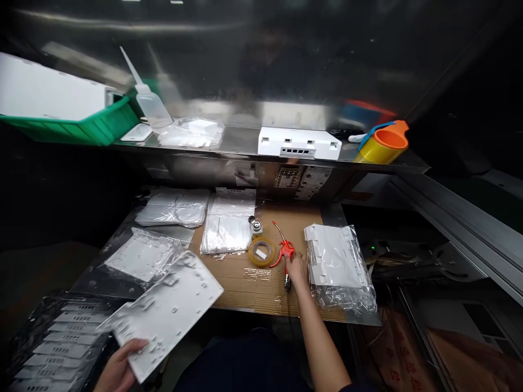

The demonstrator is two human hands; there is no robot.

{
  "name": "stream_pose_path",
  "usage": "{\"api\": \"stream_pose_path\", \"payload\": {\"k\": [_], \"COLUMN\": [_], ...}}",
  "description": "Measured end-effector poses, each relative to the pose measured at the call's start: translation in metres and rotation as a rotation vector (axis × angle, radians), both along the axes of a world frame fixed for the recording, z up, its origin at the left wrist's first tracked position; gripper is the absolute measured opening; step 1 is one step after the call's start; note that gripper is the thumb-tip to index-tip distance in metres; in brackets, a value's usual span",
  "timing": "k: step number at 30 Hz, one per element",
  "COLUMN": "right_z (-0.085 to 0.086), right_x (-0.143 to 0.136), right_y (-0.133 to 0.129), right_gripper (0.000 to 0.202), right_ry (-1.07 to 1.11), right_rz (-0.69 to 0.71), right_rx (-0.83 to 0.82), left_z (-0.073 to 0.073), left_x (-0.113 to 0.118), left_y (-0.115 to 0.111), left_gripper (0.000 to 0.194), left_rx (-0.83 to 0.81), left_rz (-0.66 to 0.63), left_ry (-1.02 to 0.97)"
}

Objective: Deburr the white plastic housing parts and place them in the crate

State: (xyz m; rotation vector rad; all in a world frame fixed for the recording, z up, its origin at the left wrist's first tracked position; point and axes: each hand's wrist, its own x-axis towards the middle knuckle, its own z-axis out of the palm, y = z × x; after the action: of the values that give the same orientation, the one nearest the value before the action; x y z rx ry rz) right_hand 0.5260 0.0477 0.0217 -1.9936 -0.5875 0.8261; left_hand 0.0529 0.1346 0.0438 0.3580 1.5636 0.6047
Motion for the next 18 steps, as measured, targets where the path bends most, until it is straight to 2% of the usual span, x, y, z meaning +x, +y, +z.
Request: {"api": "stream_pose_path", "payload": {"k": [4,7,9,12,14,18], "right_z": [0.007,0.015,0.02,0.025,0.03,0.047], "right_x": [-0.042,-0.072,-0.082,-0.08,-0.074,-0.067], "right_y": [-0.012,-0.024,-0.033,-0.052,-0.068,-0.098], "right_gripper": [0.064,0.068,0.07,0.071,0.07,0.056], "right_ry": [0.277,0.513,0.613,0.665,0.666,0.612], "right_rz": [0.052,0.076,0.014,-0.141,-0.323,-0.707], "right_rx": [0.101,0.177,0.24,0.335,0.418,0.59], "left_z": [-0.004,-0.014,-0.023,-0.04,-0.053,-0.075], "left_x": [0.065,0.11,0.14,0.183,0.207,0.231], "left_y": [0.043,0.066,0.08,0.103,0.118,0.144], "left_gripper": [0.03,0.023,0.021,0.028,0.026,0.021], "left_rx": [-0.021,-0.016,0.047,0.266,0.449,0.729], "left_rz": [-0.319,-0.582,-0.717,-0.834,-0.888,-1.014], "left_ry": [-0.122,-0.191,-0.214,-0.182,-0.109,0.031]}}
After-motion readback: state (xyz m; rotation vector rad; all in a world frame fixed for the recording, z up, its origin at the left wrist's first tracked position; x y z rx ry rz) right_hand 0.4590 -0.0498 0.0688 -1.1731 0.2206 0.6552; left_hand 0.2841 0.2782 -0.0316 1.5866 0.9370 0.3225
